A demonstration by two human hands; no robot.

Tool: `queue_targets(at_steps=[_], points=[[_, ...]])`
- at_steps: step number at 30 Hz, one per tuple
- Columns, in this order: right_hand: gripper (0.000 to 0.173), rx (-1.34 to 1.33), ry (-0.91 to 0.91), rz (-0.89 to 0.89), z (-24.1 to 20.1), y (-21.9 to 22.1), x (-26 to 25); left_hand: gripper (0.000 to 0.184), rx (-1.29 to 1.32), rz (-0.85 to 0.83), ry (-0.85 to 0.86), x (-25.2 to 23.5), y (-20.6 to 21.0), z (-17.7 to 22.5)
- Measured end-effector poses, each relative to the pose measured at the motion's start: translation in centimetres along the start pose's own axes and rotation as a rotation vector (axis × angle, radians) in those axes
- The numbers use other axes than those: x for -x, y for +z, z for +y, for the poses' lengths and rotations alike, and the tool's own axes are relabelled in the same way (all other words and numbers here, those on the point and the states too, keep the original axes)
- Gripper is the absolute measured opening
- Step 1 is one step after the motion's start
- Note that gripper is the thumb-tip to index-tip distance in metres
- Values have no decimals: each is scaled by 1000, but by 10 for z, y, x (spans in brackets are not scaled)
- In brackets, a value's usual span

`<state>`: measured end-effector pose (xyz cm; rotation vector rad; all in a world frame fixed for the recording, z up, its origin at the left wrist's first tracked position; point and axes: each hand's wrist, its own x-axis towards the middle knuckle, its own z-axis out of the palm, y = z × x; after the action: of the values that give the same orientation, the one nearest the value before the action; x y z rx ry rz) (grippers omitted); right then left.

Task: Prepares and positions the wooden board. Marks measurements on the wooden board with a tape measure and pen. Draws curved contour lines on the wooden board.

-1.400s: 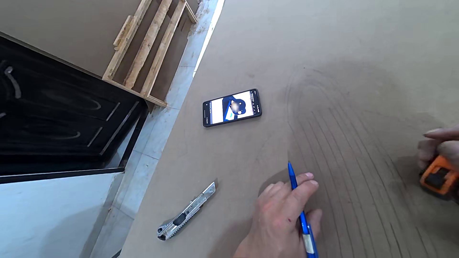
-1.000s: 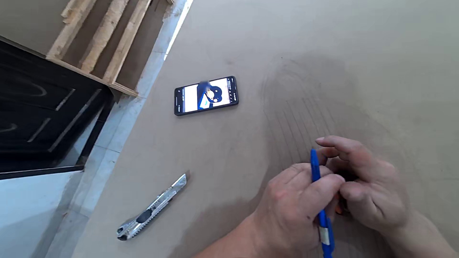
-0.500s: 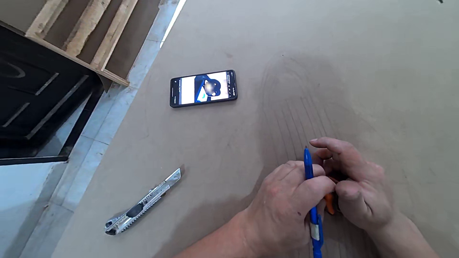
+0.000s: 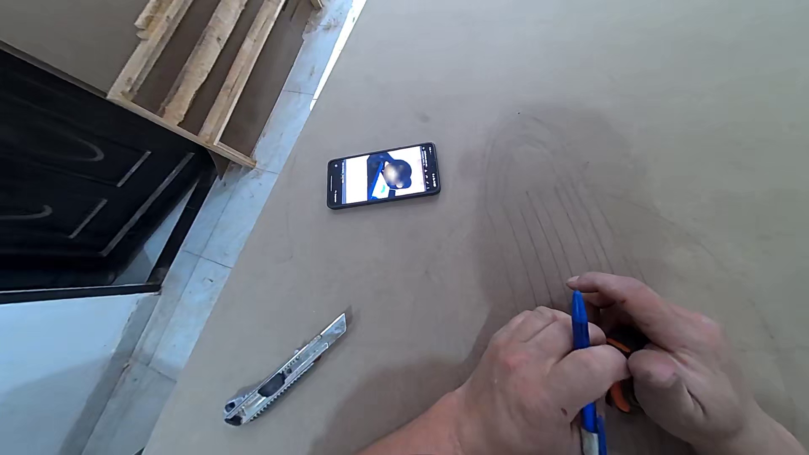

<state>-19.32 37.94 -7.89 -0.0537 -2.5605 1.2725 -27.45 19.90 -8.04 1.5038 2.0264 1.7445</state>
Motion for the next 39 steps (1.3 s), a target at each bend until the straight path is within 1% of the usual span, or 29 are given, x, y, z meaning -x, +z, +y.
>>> queue_targets(at_steps=[5,8,10,12,14,16,18,21,25,33,39], points=[[77,11,17,-10,-1,0,0,13,2,-34,4,-1,-2,-1],[76,13,15,-17,-1,-3,0,10,34,-44,-13,-3,-11,-2],[75,104,11,-22,-1,-11,-6,10,37,-26,-51,-6,-26,-7],[71,253,9,-57,2,-24,-23,13,-12,-17,-133,-12,-49,-18],[60,390,-15,-164,6,-32,-51,19,-160,-1,-248,-16,-74,-32],[40,493,-86,-267,13,-34,-86,25,-300,41,-338,-22,-87,-46],[23,540,-177,-326,20,-29,-123,25,-375,79,-385,-32,-88,-57],[11,509,-207,-395,22,-21,-166,24,-441,105,-424,-46,-83,-67],[10,488,-221,-420,21,-11,-187,25,-467,117,-455,-58,-84,-74],[8,477,-187,-459,19,-10,-185,26,-427,135,-462,-56,-84,-74],[10,462,-149,-446,18,-8,-182,26,-397,142,-459,-55,-85,-75]])
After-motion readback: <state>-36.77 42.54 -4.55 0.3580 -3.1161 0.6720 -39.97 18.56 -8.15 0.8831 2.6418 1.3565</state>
